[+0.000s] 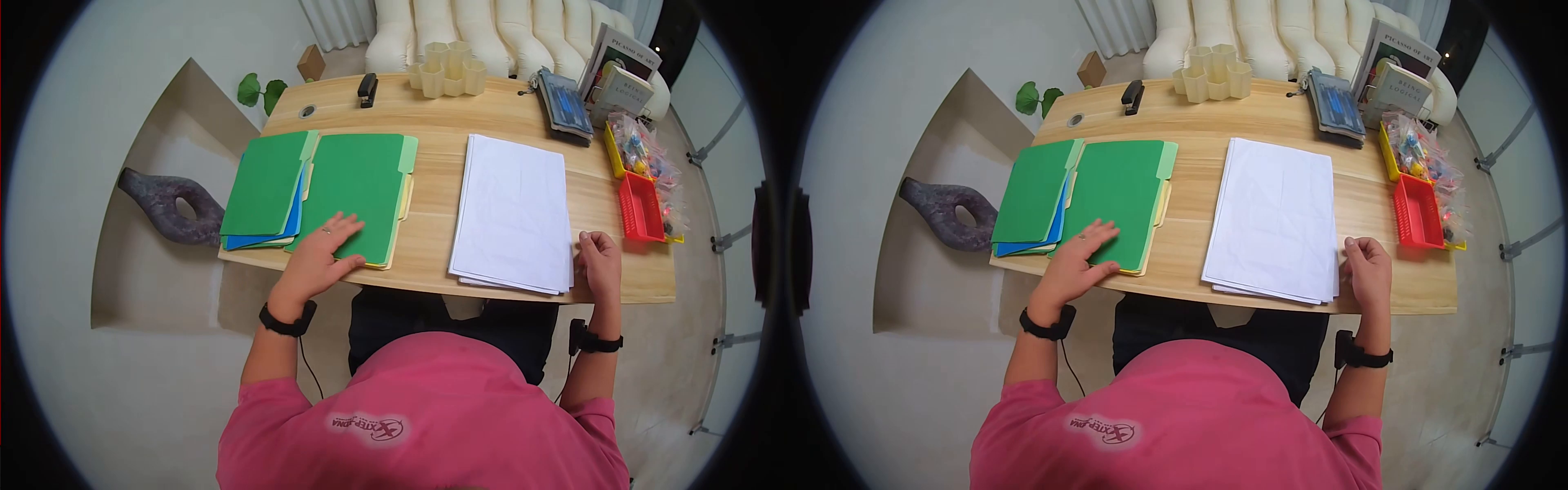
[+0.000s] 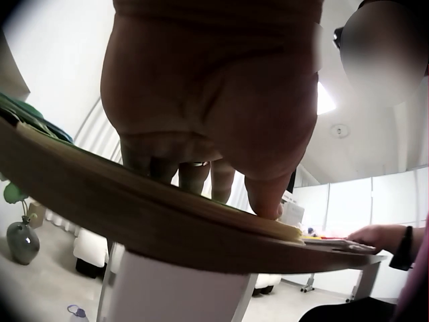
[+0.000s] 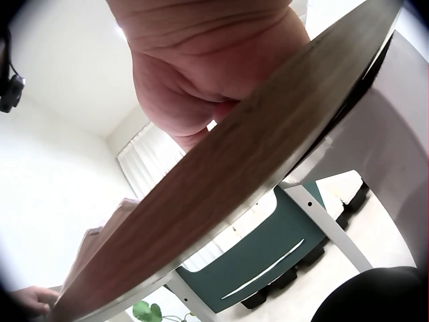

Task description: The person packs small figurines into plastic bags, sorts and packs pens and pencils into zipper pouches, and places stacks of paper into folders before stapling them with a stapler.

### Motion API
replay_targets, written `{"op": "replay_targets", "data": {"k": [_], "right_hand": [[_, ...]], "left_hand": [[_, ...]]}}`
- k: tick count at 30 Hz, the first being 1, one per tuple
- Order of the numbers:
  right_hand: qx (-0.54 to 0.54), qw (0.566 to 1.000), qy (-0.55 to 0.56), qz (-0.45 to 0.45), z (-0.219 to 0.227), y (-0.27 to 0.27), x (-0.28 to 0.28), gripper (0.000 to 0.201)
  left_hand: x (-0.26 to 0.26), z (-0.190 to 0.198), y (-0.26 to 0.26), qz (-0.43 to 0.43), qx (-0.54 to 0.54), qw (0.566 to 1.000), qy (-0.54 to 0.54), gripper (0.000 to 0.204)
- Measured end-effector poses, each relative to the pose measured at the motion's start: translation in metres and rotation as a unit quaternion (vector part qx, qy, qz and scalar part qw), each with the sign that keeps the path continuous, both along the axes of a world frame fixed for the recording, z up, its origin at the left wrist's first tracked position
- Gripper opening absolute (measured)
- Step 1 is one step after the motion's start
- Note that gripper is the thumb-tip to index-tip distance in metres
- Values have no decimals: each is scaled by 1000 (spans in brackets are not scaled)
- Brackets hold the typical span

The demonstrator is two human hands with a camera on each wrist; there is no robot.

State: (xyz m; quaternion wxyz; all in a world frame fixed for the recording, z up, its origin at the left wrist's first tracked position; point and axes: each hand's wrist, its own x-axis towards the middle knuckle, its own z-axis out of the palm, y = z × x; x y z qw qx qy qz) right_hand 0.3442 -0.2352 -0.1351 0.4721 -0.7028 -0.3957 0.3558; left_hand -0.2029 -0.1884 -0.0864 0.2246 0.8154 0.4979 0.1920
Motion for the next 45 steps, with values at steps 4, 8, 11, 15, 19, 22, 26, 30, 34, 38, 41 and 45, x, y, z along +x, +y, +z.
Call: {"op": "replay_targets", "data": {"k": [4, 8, 11, 15, 19, 22, 26, 30, 34, 38, 41, 45], "right_hand": [[9, 1000, 12, -5, 3, -5, -1, 26], [6, 1000, 7, -12, 3, -4, -1, 25], [11, 1000, 15, -12, 2, -3, 0, 24], [16, 999, 28, -7, 3, -5, 0, 24], [12, 1000, 26, -4, 5, -5, 0, 25], [7, 999, 32, -6, 5, -5, 0, 25], [14, 999, 29, -10, 2, -5, 1, 26], [14, 999, 35, -6, 2, -6, 3, 26], [20, 999, 46, 0, -2, -5, 5, 24], [22, 999, 48, -3, -4, -5, 5, 23], [24, 999, 25, 2, -8, -4, 7, 24], [31, 999, 22, 4, -9, -5, 7, 24]], "left_hand": [[28, -14, 7, -47, 59, 996, 55, 57], [44, -8, 9, -68, 72, 993, 70, 57], [42, 0, 9, -80, 72, 990, 88, 57], [37, 1, 5, -92, 68, 989, 99, 56], [28, 1, 6, -74, 26, 997, 27, 51], [22, -5, 8, -68, -18, 997, -37, 41], [10, -57, 6, 82, 18, 983, -163, 26], [25, -62, 6, 273, 112, 849, -439, 27], [20, -53, -11, 260, 127, 881, -374, 22], [27, -22, -23, 27, 157, 985, -60, 48], [30, -27, -28, 18, 145, 985, 86, 76], [22, -26, -28, 72, 148, 972, 168, 96]]}}
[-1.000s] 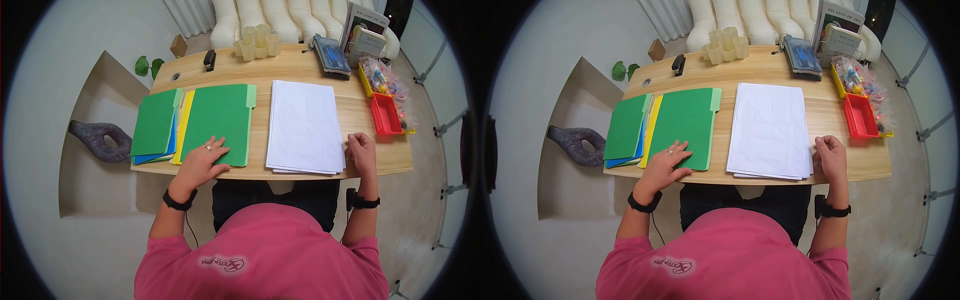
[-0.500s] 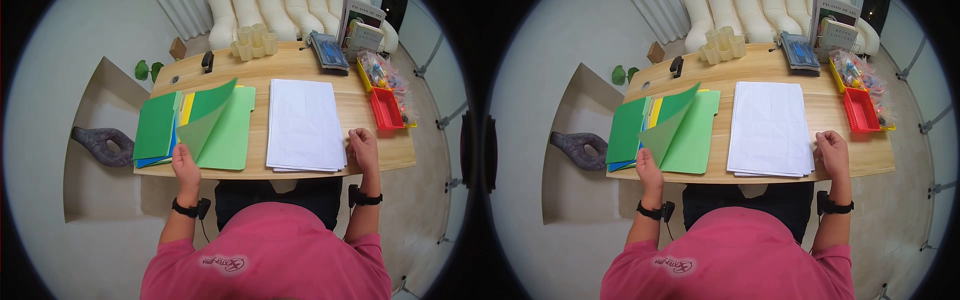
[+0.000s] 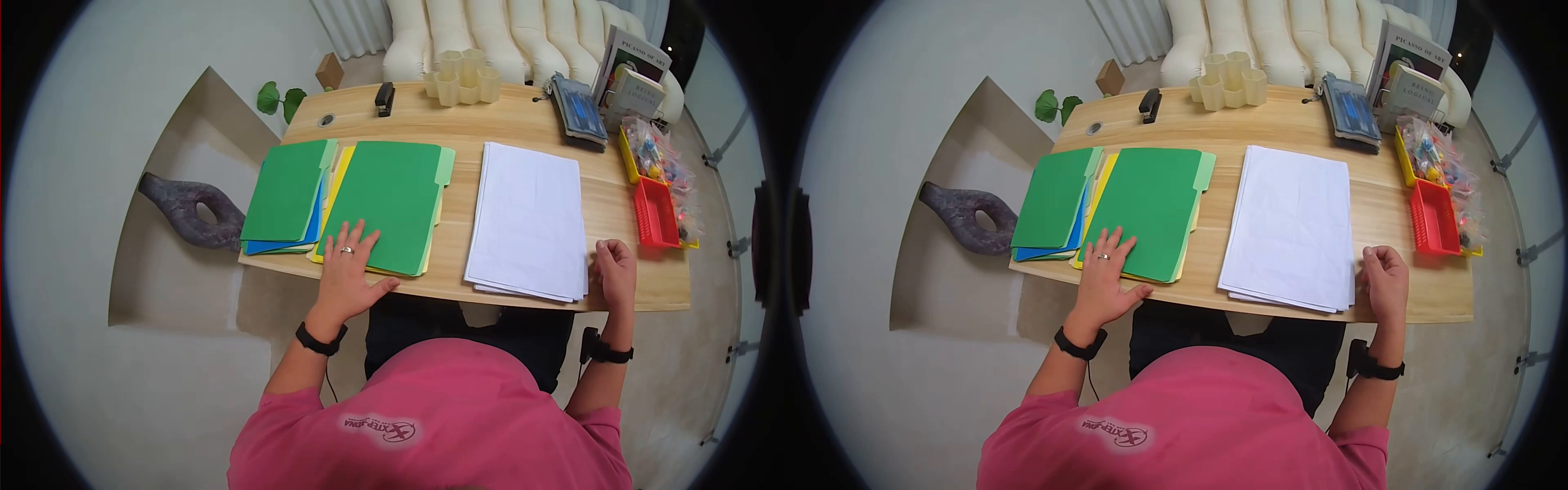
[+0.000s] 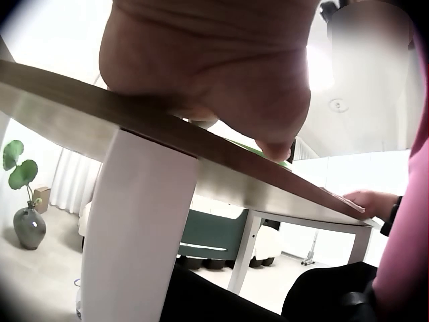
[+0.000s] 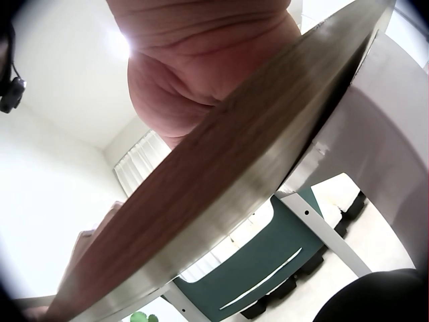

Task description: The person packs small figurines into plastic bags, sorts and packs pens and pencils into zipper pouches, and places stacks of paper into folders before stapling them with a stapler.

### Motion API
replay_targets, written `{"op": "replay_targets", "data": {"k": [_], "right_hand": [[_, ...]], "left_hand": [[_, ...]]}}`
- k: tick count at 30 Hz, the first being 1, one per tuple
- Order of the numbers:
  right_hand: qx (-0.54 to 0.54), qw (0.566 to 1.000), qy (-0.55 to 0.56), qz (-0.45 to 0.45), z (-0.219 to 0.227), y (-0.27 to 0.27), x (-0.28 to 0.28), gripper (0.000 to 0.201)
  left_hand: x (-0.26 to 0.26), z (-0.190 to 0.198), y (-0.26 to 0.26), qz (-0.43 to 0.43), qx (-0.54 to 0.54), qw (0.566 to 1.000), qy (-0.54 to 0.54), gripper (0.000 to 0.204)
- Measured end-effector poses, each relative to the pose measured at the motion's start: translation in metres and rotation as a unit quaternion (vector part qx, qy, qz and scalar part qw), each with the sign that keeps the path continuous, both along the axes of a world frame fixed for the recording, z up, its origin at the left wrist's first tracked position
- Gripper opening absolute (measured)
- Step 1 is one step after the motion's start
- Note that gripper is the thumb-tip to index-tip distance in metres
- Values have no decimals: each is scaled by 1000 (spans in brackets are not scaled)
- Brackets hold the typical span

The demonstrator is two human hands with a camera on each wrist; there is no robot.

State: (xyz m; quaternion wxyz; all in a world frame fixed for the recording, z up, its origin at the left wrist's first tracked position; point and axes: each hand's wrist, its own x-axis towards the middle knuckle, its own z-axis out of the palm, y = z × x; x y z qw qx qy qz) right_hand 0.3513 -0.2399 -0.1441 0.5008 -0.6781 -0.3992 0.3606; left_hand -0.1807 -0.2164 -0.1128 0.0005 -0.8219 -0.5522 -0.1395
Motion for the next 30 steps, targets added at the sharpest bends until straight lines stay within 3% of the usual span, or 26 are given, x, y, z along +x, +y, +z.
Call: {"op": "replay_targets", "data": {"k": [4, 9, 12, 16, 19, 21, 23, 25, 27, 30], "right_hand": [[-5, 1000, 1, 4, 2, 1, 0, 24], [-4, 1000, -1, 6, 0, 2, 1, 25], [-10, 1000, -3, 5, 5, 1, -1, 24], [0, 1000, 6, 13, -1, 0, 5, 24], [12, 1000, 20, 11, -3, -1, 4, 24], [13, 1000, 14, 11, -4, 0, 5, 23], [9, 1000, 17, -2, 0, -2, 5, 22], [7, 1000, 17, -15, 16, -5, -4, 21], [100, 994, 36, -3, 43, -18, -34, 18], [54, 969, 182, 155, 109, -45, -112, 12]], "left_hand": [[-4, -4, 0, 30, 1, 1000, -10, 95], [-11, -7, 18, 45, 54, 994, -79, 76], [-6, 33, 44, 27, 8, 997, -73, 71], [-2, 59, 88, 44, -5, 995, -86, 69], [-8, 51, 140, 117, -54, 990, -60, 68], [-11, 45, 171, 196, -107, 975, 12, 71], [-12, 42, 187, 210, -122, 969, 38, 74], [-10, 36, 196, 225, -135, 963, 60, 77], [-9, 27, 199, 223, -115, 964, 92, 80], [6, 43, 188, 213, -152, 961, 93, 77]]}}
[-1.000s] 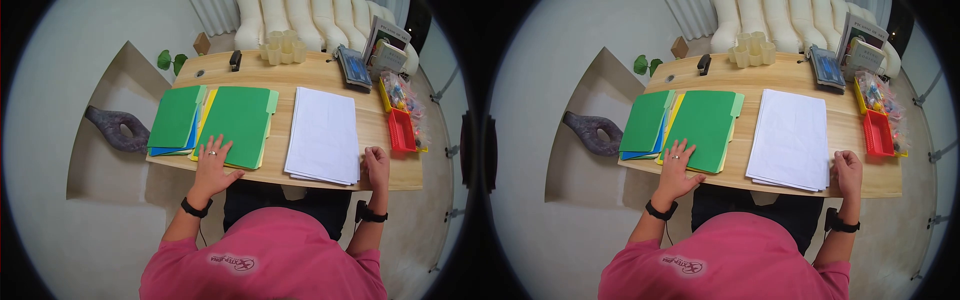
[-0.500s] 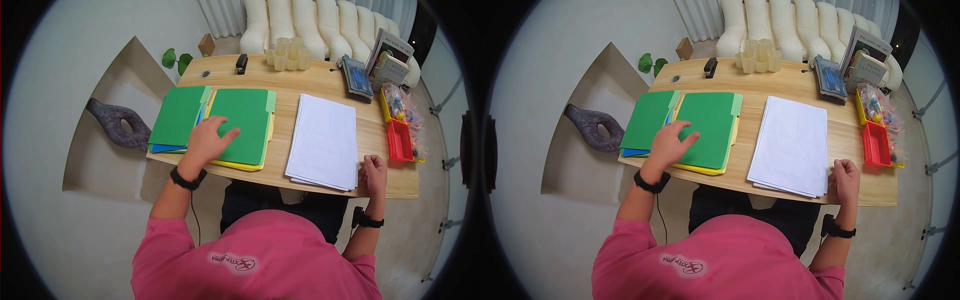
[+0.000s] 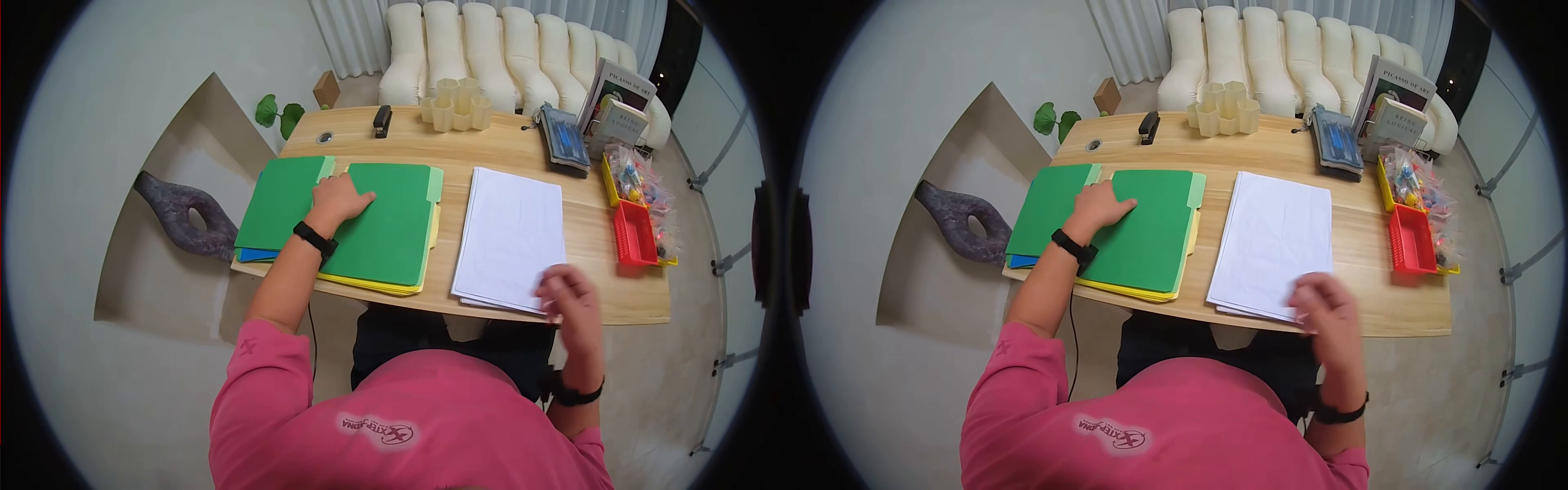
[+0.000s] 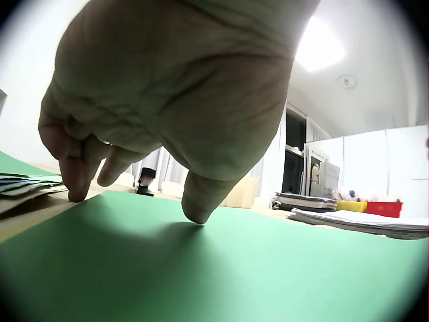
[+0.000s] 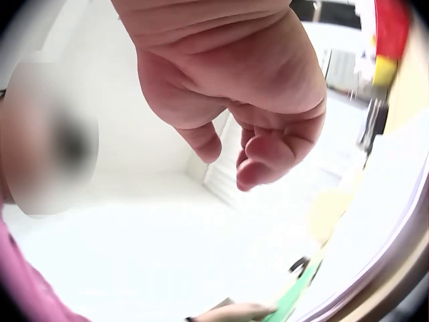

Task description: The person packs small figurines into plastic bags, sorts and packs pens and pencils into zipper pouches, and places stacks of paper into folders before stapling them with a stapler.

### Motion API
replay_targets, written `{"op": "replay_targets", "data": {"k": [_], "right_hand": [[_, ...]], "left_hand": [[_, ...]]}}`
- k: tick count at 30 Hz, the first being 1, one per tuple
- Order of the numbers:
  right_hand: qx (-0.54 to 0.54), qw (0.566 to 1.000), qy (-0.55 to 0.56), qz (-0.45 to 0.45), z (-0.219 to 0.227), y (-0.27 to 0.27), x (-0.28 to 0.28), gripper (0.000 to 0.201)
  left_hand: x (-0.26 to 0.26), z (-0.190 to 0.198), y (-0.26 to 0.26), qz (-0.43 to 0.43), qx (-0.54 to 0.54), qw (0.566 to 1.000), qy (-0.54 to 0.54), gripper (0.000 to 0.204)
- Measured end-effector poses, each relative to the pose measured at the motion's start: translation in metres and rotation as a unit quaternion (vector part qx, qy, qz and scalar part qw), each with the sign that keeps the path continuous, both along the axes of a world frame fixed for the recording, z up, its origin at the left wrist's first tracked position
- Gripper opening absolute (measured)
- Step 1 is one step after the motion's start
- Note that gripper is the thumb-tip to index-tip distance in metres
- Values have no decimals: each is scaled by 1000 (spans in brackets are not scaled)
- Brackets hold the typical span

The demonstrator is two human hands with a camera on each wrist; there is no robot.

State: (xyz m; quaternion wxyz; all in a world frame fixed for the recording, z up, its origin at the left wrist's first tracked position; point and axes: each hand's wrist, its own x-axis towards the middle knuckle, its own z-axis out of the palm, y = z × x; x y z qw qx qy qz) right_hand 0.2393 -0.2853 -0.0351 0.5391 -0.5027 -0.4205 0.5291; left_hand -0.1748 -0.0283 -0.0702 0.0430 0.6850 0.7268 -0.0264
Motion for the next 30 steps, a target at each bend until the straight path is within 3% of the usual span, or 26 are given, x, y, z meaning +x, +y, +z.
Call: {"op": "replay_targets", "data": {"k": [2, 4, 5, 6, 8, 12, 15, 24, 30], "right_hand": [[-48, 979, -29, 198, 18, -6, -38, 35], [-22, 943, -140, 302, 14, -4, -72, 72], [-71, 920, -181, 341, 35, 0, -88, 85], [-71, 921, -181, 338, 27, 3, -101, 85], [32, 908, -232, 346, -9, 17, -123, 93], [-3, 907, -256, 333, -36, 35, -146, 97], [23, 909, -259, 326, -39, 42, -149, 98], [-73, 920, -209, 324, -35, 49, -146, 92], [-78, 923, -169, 336, -51, 52, -145, 84]], "left_hand": [[7, 8, -7, -4, -10, 1000, -1, 80], [11, 5, -7, -10, -19, 1000, -3, 84], [7, -3, -3, 8, -21, 1000, -3, 86], [5, -7, 1, 27, -22, 999, -3, 88], [4, -11, 3, 25, -19, 1000, 2, 90], [3, -8, 12, 39, -24, 999, -19, 90], [0, 0, 23, 34, -76, 995, -50, 87], [-15, -31, 63, 38, -118, 977, -176, 84], [-22, -35, 57, 59, -149, 950, -267, 76]]}}
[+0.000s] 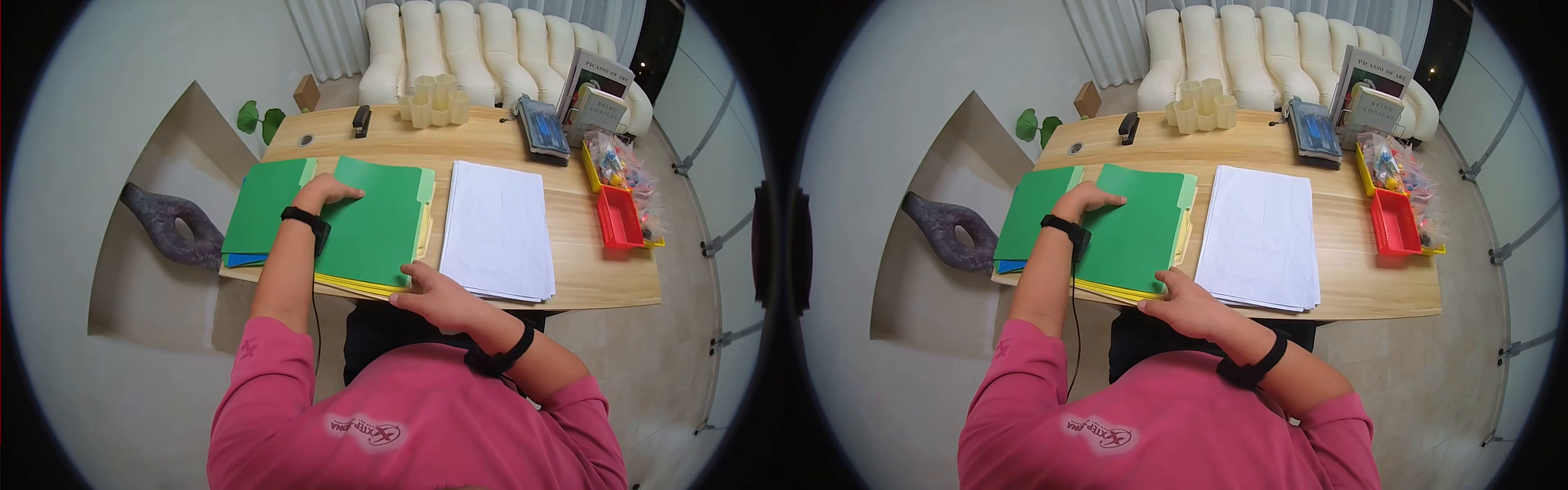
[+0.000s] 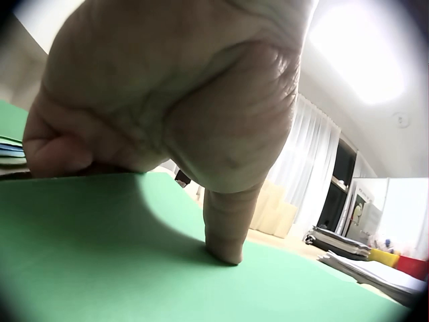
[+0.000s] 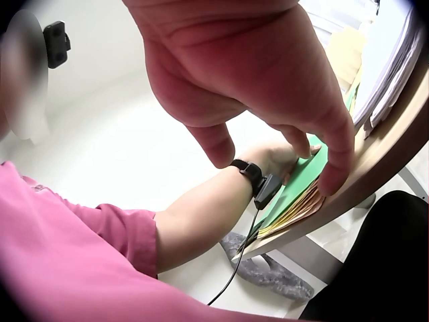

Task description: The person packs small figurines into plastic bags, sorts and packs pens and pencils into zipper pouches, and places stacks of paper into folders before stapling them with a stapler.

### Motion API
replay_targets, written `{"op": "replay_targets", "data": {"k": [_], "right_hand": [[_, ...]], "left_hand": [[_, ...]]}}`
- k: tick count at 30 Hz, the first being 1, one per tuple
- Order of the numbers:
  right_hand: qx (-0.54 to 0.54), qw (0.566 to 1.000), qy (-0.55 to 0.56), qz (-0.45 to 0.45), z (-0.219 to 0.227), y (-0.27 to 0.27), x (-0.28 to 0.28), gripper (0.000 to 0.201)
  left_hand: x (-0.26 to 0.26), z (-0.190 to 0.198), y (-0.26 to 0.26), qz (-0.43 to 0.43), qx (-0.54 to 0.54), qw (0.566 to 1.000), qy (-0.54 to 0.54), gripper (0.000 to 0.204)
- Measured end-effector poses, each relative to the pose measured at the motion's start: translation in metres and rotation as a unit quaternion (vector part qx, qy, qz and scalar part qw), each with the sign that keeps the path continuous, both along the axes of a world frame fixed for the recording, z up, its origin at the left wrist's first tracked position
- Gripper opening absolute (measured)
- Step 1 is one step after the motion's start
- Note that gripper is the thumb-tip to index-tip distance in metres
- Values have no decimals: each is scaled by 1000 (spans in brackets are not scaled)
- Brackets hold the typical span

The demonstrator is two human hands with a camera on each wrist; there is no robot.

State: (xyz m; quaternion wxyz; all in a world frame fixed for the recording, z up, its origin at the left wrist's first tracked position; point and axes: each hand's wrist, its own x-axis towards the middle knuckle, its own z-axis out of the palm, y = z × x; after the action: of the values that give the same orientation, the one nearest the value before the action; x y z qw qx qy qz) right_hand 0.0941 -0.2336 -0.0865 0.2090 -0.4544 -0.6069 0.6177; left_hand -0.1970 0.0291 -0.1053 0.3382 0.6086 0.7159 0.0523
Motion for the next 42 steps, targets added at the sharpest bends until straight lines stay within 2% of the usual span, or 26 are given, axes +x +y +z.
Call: {"op": "replay_targets", "data": {"k": [1, 3, 7, 9, 10, 11, 12, 13, 14, 15, 16, 18, 19, 21, 24, 25, 27, 31, 33, 35, 36, 37, 38, 40, 42], "right_hand": [[14, 1000, -1, -8, -6, -1, 1, 87], [27, 999, -2, -22, -10, 0, 3, 89], [7, 1000, 18, -19, -7, -3, 2, 89], [1, 1000, 13, -25, -10, -2, 2, 88], [13, 999, 21, -23, -19, -1, 2, 89], [25, 999, 30, -21, -26, -1, 3, 90], [27, 999, 29, -24, -9, -3, 6, 90], [25, 999, 5, -21, 24, -8, 10, 91], [23, 999, -18, -17, 43, -7, 13, 93], [114, 992, -6, -55, 46, -2, 14, 96], [200, 976, 6, -91, 48, 2, 15, 99], [386, 898, -61, -204, 52, 26, 16, 102], [413, 880, -51, -230, 59, 38, 16, 104], [450, 856, -33, -250, 71, 62, 17, 105], [397, 888, 37, -231, 76, 80, 9, 88], [398, 888, 38, -229, 75, 80, 6, 88], [339, 920, 66, -183, 74, 78, 1, 69], [308, 929, 41, -201, 62, 76, 0, 58], [338, 902, 86, -253, 43, 82, -3, 56], [356, 904, 57, -231, 38, 81, -2, 57], [375, 901, 24, -215, 37, 82, -2, 57], [321, 922, 54, -211, 39, 82, -2, 62], [323, 922, 59, -204, 44, 79, -1, 62], [214, 949, 133, -189, 53, 70, 4, 67], [241, 939, 142, -200, 51, 61, 9, 70]], "left_hand": [[-1, -1, -3, -1, 0, 1000, 0, 76], [-2, 4, -8, -83, 74, 994, -14, 67], [6, 16, -16, -60, 93, 992, -56, 59], [4, 23, -24, 38, 51, 977, -204, 48], [5, 32, -34, 36, 51, 977, -206, 48], [4, 40, -46, 58, 52, 953, -293, 44], [3, 50, -59, 79, 53, 921, -377, 40], [-1, 59, -68, 76, 54, 921, -378, 40], [-8, 68, -76, 56, 104, 899, -422, 39], [-12, 78, -83, 37, 152, 873, -463, 39], [-14, 89, -91, 40, 150, 873, -462, 39], [-19, 109, -112, -47, 309, 771, -555, 38], [-23, 114, -116, -40, 309, 772, -554, 38], [-29, 120, -121, -72, 382, 734, -557, 43], [-27, 98, -122, -58, 371, 739, -560, 47], [-22, 93, -127, -46, 358, 754, -548, 45], [-13, 83, -135, -43, 338, 759, -555, 45], [-10, 57, -148, -17, 305, 779, -548, 48], [-7, 38, -151, 5, 300, 790, -535, 49], [1, 9, -150, 30, 353, 760, -544, 49], [-1, 14, -151, 35, 361, 760, -539, 49], [-3, 23, -151, 26, 378, 774, -508, 49], [-8, 33, -151, 17, 394, 786, -476, 48], [-26, 58, -140, 18, 429, 773, -466, 42], [-68, 82, -119, 84, 330, 763, -549, 37]]}}
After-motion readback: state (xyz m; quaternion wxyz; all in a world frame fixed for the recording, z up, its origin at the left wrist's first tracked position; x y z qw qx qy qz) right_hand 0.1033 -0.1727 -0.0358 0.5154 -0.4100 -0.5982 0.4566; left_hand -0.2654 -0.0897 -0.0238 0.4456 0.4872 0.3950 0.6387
